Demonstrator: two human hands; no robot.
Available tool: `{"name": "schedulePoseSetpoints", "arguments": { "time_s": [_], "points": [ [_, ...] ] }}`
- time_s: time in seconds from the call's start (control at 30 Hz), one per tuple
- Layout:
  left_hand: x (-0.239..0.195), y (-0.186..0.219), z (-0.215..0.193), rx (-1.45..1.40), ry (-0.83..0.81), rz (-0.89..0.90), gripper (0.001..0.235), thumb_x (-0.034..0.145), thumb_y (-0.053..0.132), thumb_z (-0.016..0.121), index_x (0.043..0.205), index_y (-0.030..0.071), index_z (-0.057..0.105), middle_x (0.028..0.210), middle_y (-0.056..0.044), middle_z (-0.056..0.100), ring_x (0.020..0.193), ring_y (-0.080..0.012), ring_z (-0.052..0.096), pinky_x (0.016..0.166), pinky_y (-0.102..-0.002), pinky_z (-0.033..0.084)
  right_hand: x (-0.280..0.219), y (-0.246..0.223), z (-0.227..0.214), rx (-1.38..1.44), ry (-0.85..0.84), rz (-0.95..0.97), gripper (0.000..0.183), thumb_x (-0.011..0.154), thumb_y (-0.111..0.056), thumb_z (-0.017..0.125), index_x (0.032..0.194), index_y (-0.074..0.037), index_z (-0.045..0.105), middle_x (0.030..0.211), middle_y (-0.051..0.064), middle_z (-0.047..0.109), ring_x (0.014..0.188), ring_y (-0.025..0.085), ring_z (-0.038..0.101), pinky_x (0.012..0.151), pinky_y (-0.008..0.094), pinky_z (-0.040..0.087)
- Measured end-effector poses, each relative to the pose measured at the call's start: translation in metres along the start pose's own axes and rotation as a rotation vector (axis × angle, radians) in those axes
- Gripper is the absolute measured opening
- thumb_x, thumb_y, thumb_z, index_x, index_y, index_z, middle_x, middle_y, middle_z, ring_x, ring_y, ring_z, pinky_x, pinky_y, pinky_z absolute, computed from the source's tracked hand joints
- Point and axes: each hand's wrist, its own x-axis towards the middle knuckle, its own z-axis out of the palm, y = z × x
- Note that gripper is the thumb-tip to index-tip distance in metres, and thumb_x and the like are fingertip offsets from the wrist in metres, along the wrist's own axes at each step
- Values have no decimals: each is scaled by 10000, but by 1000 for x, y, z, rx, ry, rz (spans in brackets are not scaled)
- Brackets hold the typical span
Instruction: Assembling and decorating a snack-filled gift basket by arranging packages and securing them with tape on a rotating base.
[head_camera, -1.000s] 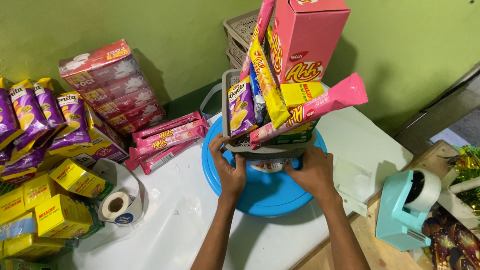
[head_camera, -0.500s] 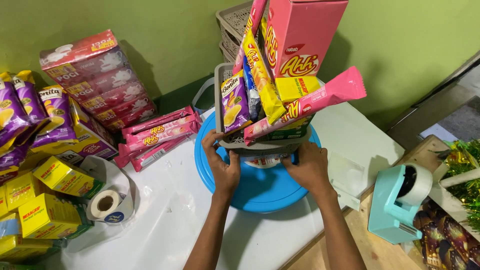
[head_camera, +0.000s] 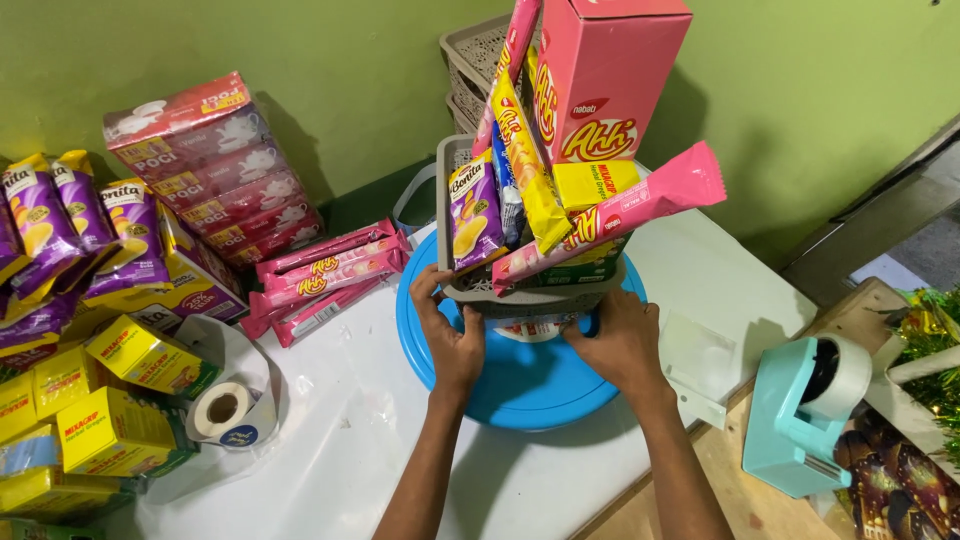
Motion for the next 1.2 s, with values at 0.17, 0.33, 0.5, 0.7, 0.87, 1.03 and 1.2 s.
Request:
{"name": "schedulePoseSetpoints", "arguments": {
  "time_s": [0.17, 0.33, 0.5, 0.7, 0.87, 1.03, 1.2],
  "points": [
    [-1, 0, -1, -2, -3, -11, 453, 885, 39, 488, 1321, 152, 446, 1368, -123, 411, 1276, -350, 435, 1009, -510, 435, 2, -11, -11, 19, -4, 24, 297, 763, -277, 667, 569, -169, 469, 491, 39, 369, 538, 190, 470, 684, 373, 371],
    [0, 0, -3, 5, -6, -33, 474, 864, 4, 504, 1311, 151, 447, 1363, -122, 414, 1297, -357, 434, 1014, -513, 434, 4, -9, -6, -10, -59, 83, 268, 739, -312, 678, 572, -164, 529, 483, 42, 422, 538, 196, 500, 717, 400, 409],
    [-1, -1, -1, 18, -2, -54, 489, 852, -16, 517, 1305, 155, 450, 1360, -130, 419, 1298, -371, 442, 1007, -526, 438, 2, -6, -4, -23, -22, 53, 302, 742, -354, 726, 630, -116, 576, 540, 78, 462, 593, 276, 574, 724, 432, 434],
    [-6, -7, 2, -28, 44, -58, 441, 907, 100, 576, 1330, 165, 471, 1430, -160, 443, 1399, -311, 433, 1046, -429, 506, -4, 35, 29, -4, -139, 115, 518, 712, -519, 789, 1004, -135, 600, 968, 71, 692, 1005, 330, 629, 762, 506, 450],
    [-6, -11, 0, -6, 42, -30, 449, 909, 170, 587, 1341, 163, 465, 1425, -161, 452, 1401, -318, 439, 1036, -438, 514, -7, 46, 40, -32, -162, 119, 573, 730, -573, 748, 1074, -138, 605, 1018, 83, 700, 1053, 348, 626, 819, 530, 448],
    [-6, -10, 0, -2, 36, -41, 456, 896, 183, 585, 1336, 161, 471, 1420, -162, 461, 1391, -313, 446, 1045, -431, 490, -7, 48, 40, -28, -174, 139, 574, 721, -562, 746, 1099, -153, 609, 1041, 84, 709, 1072, 335, 621, 843, 520, 446],
    [0, -2, -3, 7, -10, -38, 486, 849, -9, 514, 1306, 146, 459, 1354, -137, 417, 1266, -355, 454, 1029, -514, 418, -6, 17, 17, 15, 81, -11, 396, 797, -434, 760, 663, -141, 529, 618, 50, 473, 656, 225, 542, 745, 371, 347]
  ]
}}
